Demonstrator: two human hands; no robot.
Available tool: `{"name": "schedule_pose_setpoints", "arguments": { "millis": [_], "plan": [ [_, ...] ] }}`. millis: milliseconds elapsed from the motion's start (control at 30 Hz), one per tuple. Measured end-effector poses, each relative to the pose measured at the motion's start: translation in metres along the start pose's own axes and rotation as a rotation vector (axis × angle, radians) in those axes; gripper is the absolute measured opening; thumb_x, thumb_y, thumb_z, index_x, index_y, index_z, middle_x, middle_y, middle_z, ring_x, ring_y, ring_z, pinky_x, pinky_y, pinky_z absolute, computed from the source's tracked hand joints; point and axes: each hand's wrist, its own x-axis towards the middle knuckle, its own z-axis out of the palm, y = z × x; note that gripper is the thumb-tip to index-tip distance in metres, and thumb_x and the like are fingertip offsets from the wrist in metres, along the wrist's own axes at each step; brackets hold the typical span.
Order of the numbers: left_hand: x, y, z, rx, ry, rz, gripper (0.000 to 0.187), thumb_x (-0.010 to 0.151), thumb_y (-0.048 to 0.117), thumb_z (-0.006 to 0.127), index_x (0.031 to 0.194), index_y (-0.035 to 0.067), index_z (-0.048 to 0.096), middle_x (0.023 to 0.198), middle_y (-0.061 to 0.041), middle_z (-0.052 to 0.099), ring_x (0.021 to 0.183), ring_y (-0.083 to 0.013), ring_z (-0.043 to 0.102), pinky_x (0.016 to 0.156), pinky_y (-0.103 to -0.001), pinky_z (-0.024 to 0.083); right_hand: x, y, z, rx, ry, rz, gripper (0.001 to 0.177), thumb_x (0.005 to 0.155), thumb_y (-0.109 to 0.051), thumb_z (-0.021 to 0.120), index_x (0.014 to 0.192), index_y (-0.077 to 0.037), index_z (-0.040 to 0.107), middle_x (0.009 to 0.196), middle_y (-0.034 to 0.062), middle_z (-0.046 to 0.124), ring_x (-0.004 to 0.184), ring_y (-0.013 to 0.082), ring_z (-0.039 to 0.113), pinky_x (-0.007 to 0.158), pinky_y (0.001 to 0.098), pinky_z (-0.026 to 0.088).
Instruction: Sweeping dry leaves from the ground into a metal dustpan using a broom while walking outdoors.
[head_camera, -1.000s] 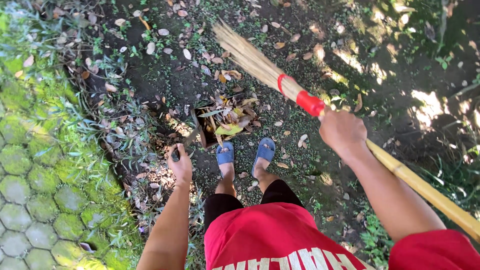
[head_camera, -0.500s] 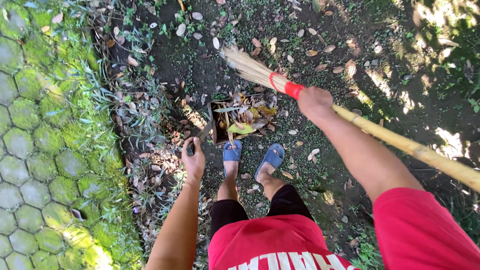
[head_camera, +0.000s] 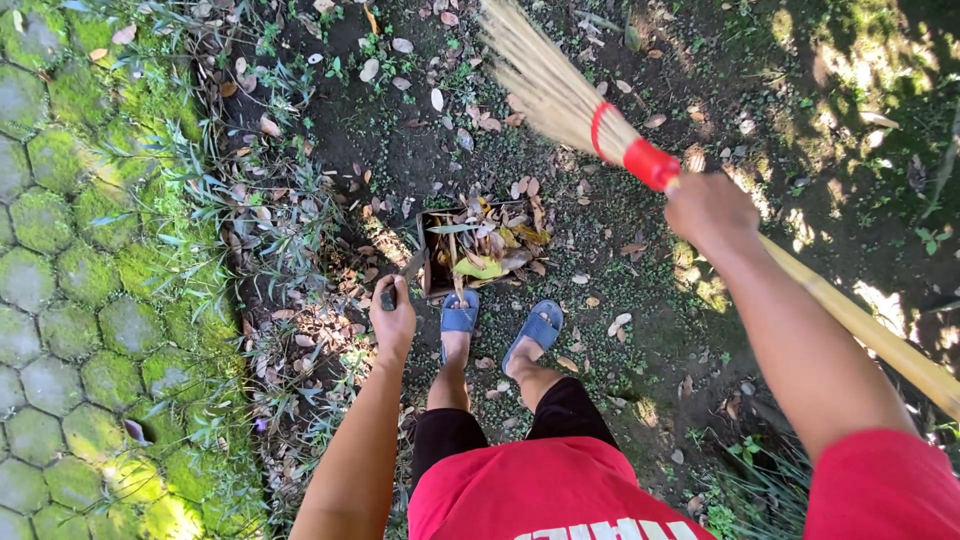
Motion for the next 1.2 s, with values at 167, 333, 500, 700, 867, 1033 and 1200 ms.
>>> {"name": "schedule_pose_setpoints", "arguments": {
  "millis": [167, 333, 500, 700, 867, 1033, 1200],
  "plan": [
    [-0.009, 0.010, -0.002, 0.002, 0.023, 0.042, 0.019, 0.109, 0.025, 0.055, 0.111, 0.010, 0.068, 0.099, -0.015, 0.071, 0.100, -0.0193, 0.066, 0.087, -0.047, 0.051, 0.103, -0.069, 0.014, 0.006, 0.039, 0.046, 0.043, 0.096, -0.024, 0.057, 0.128, 0.002, 0.070, 0.126, 0.0306, 0.067, 0.109, 0.0462, 0.071, 0.086, 0.0606, 0.057],
    [-0.013, 0.014, -0.005, 0.008, 0.028, 0.034, 0.020, 0.109, 0.025, 0.057, 0.110, 0.008, 0.068, 0.098, -0.016, 0.071, 0.099, -0.0182, 0.063, 0.089, -0.046, 0.051, 0.143, -0.085, 0.035, 0.042, -0.034, -0.013, 0.045, 0.097, -0.024, 0.059, 0.129, 0.007, 0.068, 0.123, 0.0329, 0.068, 0.110, 0.0486, 0.068, 0.087, 0.0632, 0.055],
    [-0.010, 0.008, -0.011, -0.014, -0.042, 0.035, 0.022, 0.111, 0.024, 0.050, 0.113, 0.010, 0.067, 0.099, -0.015, 0.071, 0.098, -0.0256, 0.068, 0.085, -0.050, 0.051, 0.106, -0.041, 0.037, -0.072, -0.114, 0.036, 0.040, 0.097, -0.019, 0.057, 0.127, 0.003, 0.072, 0.116, 0.0304, 0.074, 0.109, 0.0479, 0.071, 0.090, 0.0641, 0.053],
    [-0.012, 0.036, -0.016, -0.006, -0.156, -0.106, 0.021, 0.107, 0.023, 0.050, 0.119, 0.008, 0.061, 0.118, -0.015, 0.069, 0.100, -0.0207, 0.064, 0.092, -0.036, 0.057, 0.000, -0.051, -0.074, -0.137, -0.231, 0.208, 0.037, 0.099, -0.014, 0.064, 0.135, -0.004, 0.058, 0.102, 0.0143, 0.066, 0.090, 0.0322, 0.069, 0.077, 0.0451, 0.061],
    [-0.017, 0.024, -0.004, 0.031, -0.041, 0.010, 0.021, 0.105, 0.026, 0.055, 0.113, 0.009, 0.066, 0.104, -0.019, 0.070, 0.097, -0.0257, 0.067, 0.088, -0.041, 0.055, 0.031, -0.077, -0.058, -0.064, -0.071, 0.013, 0.034, 0.100, -0.022, 0.061, 0.121, 0.004, 0.068, 0.102, 0.0240, 0.073, 0.091, 0.0400, 0.072, 0.076, 0.0499, 0.058],
    [-0.024, 0.036, -0.003, 0.010, 0.027, 0.057, 0.018, 0.105, 0.023, 0.057, 0.106, 0.011, 0.070, 0.089, -0.016, 0.070, 0.088, -0.0205, 0.065, 0.084, -0.044, 0.052, 0.097, -0.152, -0.005, -0.014, 0.049, -0.140, 0.036, 0.094, -0.022, 0.059, 0.120, -0.001, 0.073, 0.112, 0.0229, 0.076, 0.109, 0.0431, 0.072, 0.088, 0.0555, 0.057],
    [-0.023, 0.036, -0.004, 0.022, 0.013, -0.003, 0.018, 0.105, 0.028, 0.059, 0.107, 0.014, 0.070, 0.089, -0.014, 0.072, 0.088, -0.0221, 0.068, 0.083, -0.045, 0.053, 0.143, -0.200, 0.035, 0.082, -0.053, -0.173, 0.040, 0.094, -0.020, 0.060, 0.122, 0.005, 0.071, 0.111, 0.0295, 0.072, 0.104, 0.0489, 0.070, 0.084, 0.0614, 0.056]
  ]
}}
